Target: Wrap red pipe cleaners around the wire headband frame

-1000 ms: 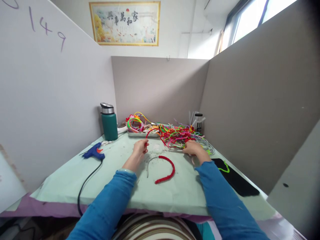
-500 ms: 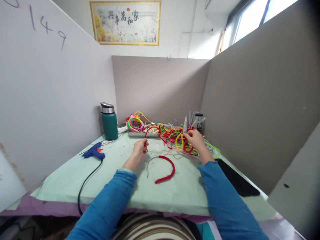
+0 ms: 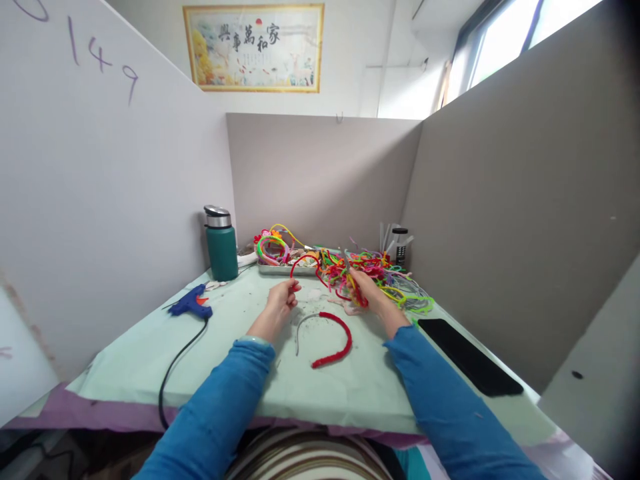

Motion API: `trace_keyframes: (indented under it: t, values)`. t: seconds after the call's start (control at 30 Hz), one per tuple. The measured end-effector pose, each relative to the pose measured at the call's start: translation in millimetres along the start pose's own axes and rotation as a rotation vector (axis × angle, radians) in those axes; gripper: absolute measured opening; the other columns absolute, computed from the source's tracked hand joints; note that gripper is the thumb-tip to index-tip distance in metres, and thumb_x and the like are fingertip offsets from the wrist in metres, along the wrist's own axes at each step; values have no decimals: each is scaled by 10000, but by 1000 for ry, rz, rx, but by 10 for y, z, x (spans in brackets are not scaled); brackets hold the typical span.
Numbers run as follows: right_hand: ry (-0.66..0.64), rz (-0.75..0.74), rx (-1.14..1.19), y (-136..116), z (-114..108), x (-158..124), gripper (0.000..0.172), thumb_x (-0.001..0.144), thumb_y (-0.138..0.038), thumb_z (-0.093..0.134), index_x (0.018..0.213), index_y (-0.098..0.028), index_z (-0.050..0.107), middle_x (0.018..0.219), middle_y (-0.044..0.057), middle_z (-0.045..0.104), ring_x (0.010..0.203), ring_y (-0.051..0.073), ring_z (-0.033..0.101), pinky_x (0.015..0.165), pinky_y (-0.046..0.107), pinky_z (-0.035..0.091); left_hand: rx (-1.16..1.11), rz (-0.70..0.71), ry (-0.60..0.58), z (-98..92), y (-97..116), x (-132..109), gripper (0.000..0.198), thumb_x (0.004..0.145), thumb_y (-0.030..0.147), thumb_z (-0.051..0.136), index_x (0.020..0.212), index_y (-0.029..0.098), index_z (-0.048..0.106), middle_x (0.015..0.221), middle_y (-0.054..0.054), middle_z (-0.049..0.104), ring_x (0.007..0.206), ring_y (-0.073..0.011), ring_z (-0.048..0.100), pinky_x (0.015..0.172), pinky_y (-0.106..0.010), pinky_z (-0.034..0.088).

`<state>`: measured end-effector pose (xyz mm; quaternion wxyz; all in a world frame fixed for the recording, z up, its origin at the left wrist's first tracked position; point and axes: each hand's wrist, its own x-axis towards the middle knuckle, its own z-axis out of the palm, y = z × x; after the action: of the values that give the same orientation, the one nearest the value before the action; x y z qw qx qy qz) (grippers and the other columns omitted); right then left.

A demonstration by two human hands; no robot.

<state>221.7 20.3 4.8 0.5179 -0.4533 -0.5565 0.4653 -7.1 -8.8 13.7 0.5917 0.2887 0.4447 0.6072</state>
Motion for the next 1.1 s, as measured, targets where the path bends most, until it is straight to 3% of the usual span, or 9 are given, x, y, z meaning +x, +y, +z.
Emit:
trace_keyframes:
  t: [0.1,0.2,0.3,0.43,0.57,0.73,0.9,1.1]
  values:
    - [-2,-17,133,-125,-5,-49,377,859,-525,368,994,-211,529,638,0,558,454,99,474,393,199,381,-52,-44,-16,-9,13,-2,40,775,145,521,738,129,527,518,30,508,289,-6,216,321,-177,199]
    - [-138,-109,114,-218,5,-133,417,822,-394,483,1202,-226,455,784,15,600,548,101,531,425,187,389,-66,-61,-27,-15,13,8,55,767,141,545,718,130,521,499,39,491,289,-5,228,318,-169,196]
    - [-254,-200,-49,-235,72,-216,565,762,-340,582,1289,-231,411,950,43,615,676,119,579,512,206,457,-48,-53,-24,-17,1,32,78,756,146,570,702,131,516,497,40,492,293,-5,240,318,-167,199]
    - [-358,-336,-365,-192,210,-256,564,710,-365,659,1233,-226,497,1087,54,601,892,167,597,716,263,500,12,-33,-2,-11,-12,43,137,740,169,611,677,138,494,506,44,491,303,-2,246,330,-171,197]
    - [-265,-477,-653,-143,277,-230,581,652,-392,719,1172,-198,548,1173,84,575,1052,220,547,899,342,438,56,-18,-18,-2,-13,11,104,742,180,609,723,126,523,522,38,512,312,-3,240,344,-175,207]
    - [-173,-662,-844,-64,249,-197,467,714,-386,662,1125,-176,587,1113,102,597,1008,215,561,882,341,434,78,-10,-100,-10,-47,49,56,737,94,550,790,107,565,551,23,536,319,-7,248,338,-176,200]
    - [-205,-663,-1012,7,202,-180,388,769,-285,587,1145,-191,587,1079,91,601,971,185,562,843,291,436,127,-6,-139,-24,-89,111,58,718,68,551,682,110,534,580,-7,559,340,-13,289,338,-180,216]
    - [-189,-685,-1044,7,185,-201,403,780,-319,584,1164,-198,574,1080,88,577,924,169,559,806,269,434,124,51,-166,-48,-87,101,86,741,81,535,675,130,510,602,-9,567,341,-21,307,339,-179,228]
